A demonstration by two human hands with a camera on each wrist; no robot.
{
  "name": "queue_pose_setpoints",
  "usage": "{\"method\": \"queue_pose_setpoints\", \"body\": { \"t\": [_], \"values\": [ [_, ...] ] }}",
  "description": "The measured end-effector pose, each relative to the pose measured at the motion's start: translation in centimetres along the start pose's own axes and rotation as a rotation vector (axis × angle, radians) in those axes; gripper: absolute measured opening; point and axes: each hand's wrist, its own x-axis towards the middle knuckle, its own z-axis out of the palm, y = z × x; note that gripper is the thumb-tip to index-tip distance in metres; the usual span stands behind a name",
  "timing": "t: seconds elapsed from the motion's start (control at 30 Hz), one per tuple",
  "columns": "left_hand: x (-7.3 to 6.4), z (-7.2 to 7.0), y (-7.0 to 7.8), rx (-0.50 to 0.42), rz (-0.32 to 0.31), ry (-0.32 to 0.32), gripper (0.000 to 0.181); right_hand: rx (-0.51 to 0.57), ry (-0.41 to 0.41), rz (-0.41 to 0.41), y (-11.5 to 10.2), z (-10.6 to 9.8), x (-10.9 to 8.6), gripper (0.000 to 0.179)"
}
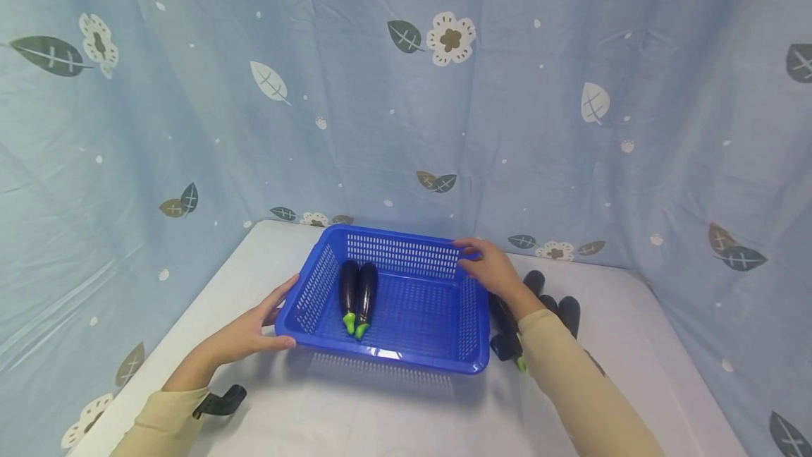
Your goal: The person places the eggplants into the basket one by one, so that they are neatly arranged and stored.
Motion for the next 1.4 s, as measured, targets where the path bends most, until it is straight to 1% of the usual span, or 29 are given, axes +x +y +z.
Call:
{"method": "queue_pose_setpoints", "body": {
  "t": [0.2,0.47,0.6,0.83,1.23,1.4],
  "values": [
    [0.0,0.0,0.0,-0.010,0.002,-0.002,0.113,0.003,0.019,-0.010,0.5,-0.3,-0.1,0.043],
    [0.0,0.0,0.1,-0.017,0.007,-0.006,0.113,-0.018,0.062,0.030,1.1,-0.6,-0.8,0.043],
    [-0.1,0.0,0.2,-0.021,0.006,-0.007,0.113,-0.018,0.076,0.023,1.4,-1.0,-1.1,0.043],
    [-0.1,0.0,0.2,-0.010,0.002,0.000,0.113,-0.030,0.081,0.011,1.9,-1.4,-1.6,0.043],
    [-0.1,0.0,0.0,-0.020,0.014,-0.005,0.112,-0.050,0.109,0.063,3.7,-1.6,-2.1,0.046],
    [0.0,0.0,0.1,-0.019,0.012,-0.006,0.112,-0.053,0.111,0.061,4.1,-1.8,-2.4,0.047]
  ]
}}
